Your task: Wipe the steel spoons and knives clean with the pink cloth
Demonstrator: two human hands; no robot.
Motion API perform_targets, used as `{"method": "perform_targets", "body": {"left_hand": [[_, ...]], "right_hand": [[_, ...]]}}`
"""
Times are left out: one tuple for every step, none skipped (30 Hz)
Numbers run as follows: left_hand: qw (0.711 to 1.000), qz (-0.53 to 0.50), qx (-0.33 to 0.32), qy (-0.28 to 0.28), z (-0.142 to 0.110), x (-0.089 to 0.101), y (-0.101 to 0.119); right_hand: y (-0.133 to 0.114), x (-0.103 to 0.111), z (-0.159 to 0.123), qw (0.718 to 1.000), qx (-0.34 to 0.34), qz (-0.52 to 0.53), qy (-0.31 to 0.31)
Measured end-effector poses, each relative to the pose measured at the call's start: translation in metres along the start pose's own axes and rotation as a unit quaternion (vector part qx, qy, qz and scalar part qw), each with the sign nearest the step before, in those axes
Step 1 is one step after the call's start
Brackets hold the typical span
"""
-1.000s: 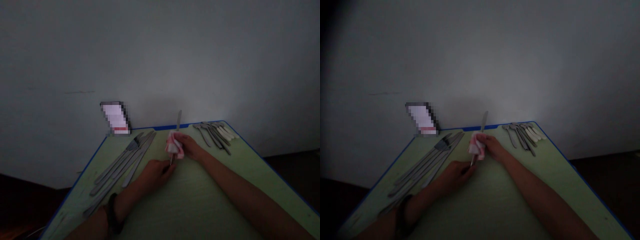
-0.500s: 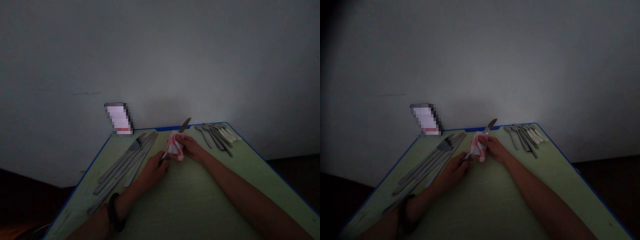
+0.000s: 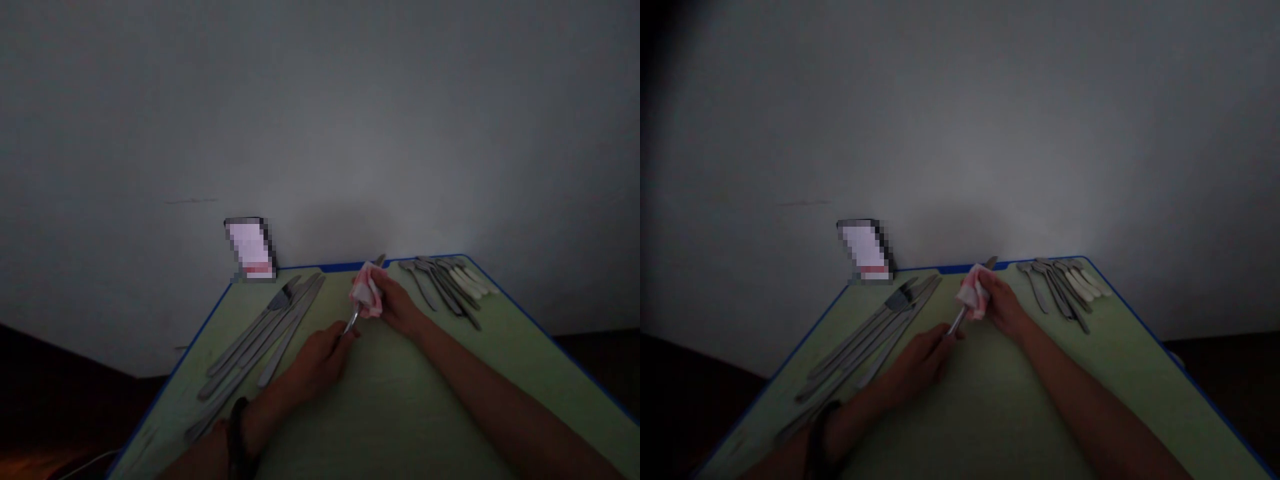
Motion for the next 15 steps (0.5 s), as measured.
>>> {"method": "perform_targets", "body": {"left_hand": [[1.0,-0.029,-0.005,-0.007,-0.001,-0.001,0.001],[0.998,-0.055,-0.008,-0.012,-0.001,-0.001,0.001],[0.997,-0.073,-0.007,-0.014,-0.001,-0.002,0.001],[0.996,-0.083,-0.005,-0.012,-0.001,-0.002,0.001],[0.996,-0.084,-0.001,-0.009,-0.001,-0.002,0.001],[0.997,-0.079,0.001,-0.007,0.0,-0.002,0.0],[0.997,-0.071,0.001,-0.006,0.0,-0.002,0.0],[0.998,-0.063,0.0,-0.006,0.001,-0.002,-0.001],[0.998,-0.056,0.0,-0.008,0.001,-0.003,-0.001],[0.999,-0.048,0.001,-0.01,0.001,-0.003,-0.001],[0.999,-0.041,0.001,-0.012,0.001,-0.003,0.0],[0.999,-0.034,0.001,-0.013,0.001,-0.003,0.0],[0.999,-0.028,-0.001,-0.015,0.001,-0.003,0.001],[1.0,-0.023,-0.003,-0.019,0.001,-0.002,0.001],[1.0,-0.02,-0.004,-0.023,0.001,-0.002,0.002]], "right_hand": [[0.001,-0.001,-0.001,1.0,-0.012,-0.01,-0.008],[0.003,-0.003,-0.003,0.999,-0.025,-0.023,-0.018],[0.005,-0.004,-0.004,0.998,-0.038,-0.035,-0.029],[0.006,-0.005,-0.006,0.997,-0.046,-0.046,-0.036],[0.007,-0.005,-0.006,0.997,-0.049,-0.052,-0.039],[0.008,-0.005,-0.007,0.997,-0.05,-0.052,-0.036],[0.008,-0.004,-0.006,0.997,-0.047,-0.046,-0.026],[0.007,-0.003,-0.006,0.998,-0.043,-0.033,-0.012],[0.006,-0.001,-0.005,0.999,-0.038,-0.015,0.004],[0.005,0.0,-0.003,0.999,-0.031,0.005,0.017],[0.003,0.002,-0.002,0.999,-0.021,0.024,0.024],[0.001,0.003,-0.001,0.999,-0.008,0.042,0.029],[0.0,0.003,0.0,0.998,0.005,0.055,0.03],[-0.002,0.004,0.0,0.997,0.015,0.064,0.029],[-0.003,0.004,0.0,0.997,0.021,0.067,0.028]]}}
Point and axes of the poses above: each hand's wrist, its own z-axis towards the middle knuckle, its own x-axis out of the back of the hand, y = z × x, the point moved 4 cm from there along z, towards the middle knuckle, and after that the axes turned 11 degrees about -x, right-handed, at the moved point
